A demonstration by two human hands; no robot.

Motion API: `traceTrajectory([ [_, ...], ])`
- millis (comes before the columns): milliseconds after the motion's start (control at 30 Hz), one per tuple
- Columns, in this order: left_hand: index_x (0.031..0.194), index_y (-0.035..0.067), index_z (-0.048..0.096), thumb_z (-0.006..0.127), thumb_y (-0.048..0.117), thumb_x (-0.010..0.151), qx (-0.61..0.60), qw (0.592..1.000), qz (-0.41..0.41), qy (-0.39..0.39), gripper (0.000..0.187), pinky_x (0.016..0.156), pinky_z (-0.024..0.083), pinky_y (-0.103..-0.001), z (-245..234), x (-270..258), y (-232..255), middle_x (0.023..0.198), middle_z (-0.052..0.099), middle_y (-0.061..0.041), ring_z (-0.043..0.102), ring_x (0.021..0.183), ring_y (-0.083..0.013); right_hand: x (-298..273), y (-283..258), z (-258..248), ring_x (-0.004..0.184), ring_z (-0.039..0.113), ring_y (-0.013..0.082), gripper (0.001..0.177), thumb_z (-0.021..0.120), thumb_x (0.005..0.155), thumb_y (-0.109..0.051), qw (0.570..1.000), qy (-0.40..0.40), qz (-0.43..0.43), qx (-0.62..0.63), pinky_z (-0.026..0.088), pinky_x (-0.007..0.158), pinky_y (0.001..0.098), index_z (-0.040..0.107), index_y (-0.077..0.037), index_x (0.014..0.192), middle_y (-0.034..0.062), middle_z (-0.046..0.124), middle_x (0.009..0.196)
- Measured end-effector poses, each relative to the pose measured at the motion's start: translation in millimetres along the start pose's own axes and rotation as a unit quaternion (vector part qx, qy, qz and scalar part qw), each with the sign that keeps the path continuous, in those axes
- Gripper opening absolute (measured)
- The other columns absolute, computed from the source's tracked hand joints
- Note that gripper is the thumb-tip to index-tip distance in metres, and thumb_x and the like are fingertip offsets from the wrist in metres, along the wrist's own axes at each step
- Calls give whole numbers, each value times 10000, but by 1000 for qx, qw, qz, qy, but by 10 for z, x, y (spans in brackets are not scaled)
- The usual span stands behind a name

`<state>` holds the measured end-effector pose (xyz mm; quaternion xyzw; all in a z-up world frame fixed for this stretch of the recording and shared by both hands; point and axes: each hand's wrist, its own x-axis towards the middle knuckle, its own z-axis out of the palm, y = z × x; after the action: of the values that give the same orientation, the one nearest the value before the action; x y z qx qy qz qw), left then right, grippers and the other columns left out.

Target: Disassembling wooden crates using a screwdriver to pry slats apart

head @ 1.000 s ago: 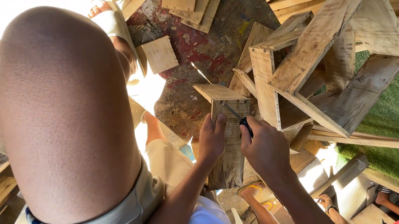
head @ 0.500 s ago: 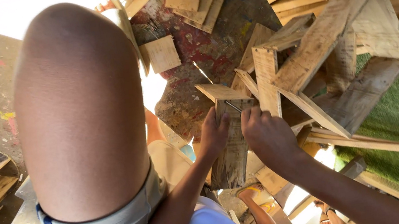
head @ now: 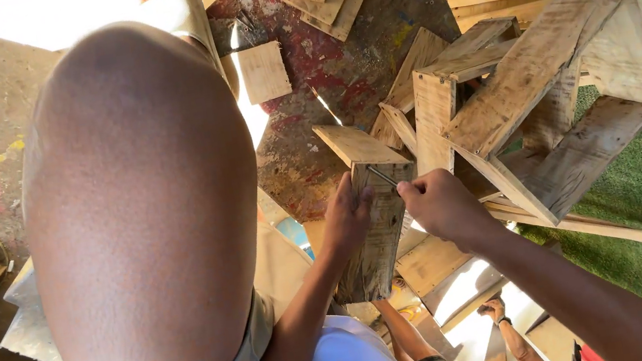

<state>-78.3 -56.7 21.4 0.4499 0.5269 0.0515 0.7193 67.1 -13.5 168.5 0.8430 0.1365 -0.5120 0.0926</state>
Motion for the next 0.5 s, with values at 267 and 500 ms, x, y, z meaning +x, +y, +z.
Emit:
traceTrajectory([
  [267, 1240, 31, 527, 577, 333, 1000, -27, 999, 24, -19, 389, 850, 469, -622, -73, 36, 165, 1082, 623, -311, 607, 1061, -527, -107, -47, 116, 648, 569, 277, 402, 687, 929, -414, 1000, 2, 25, 5, 424, 557, 389, 622, -24, 998, 124, 592, 751],
  [500, 1097, 99, 539, 622, 293, 979, -47, 997, 57, -7, 242, 694, 485, -549, 42, 82, -143, 853, 604, -249, 646, 843, -490, -312, 136, 318, 565, 693, 130, 323, 648, 877, -253, 663, 285, -312, -618, 565, 457, 260, 685, -12, 1088, -11, 617, 689],
])
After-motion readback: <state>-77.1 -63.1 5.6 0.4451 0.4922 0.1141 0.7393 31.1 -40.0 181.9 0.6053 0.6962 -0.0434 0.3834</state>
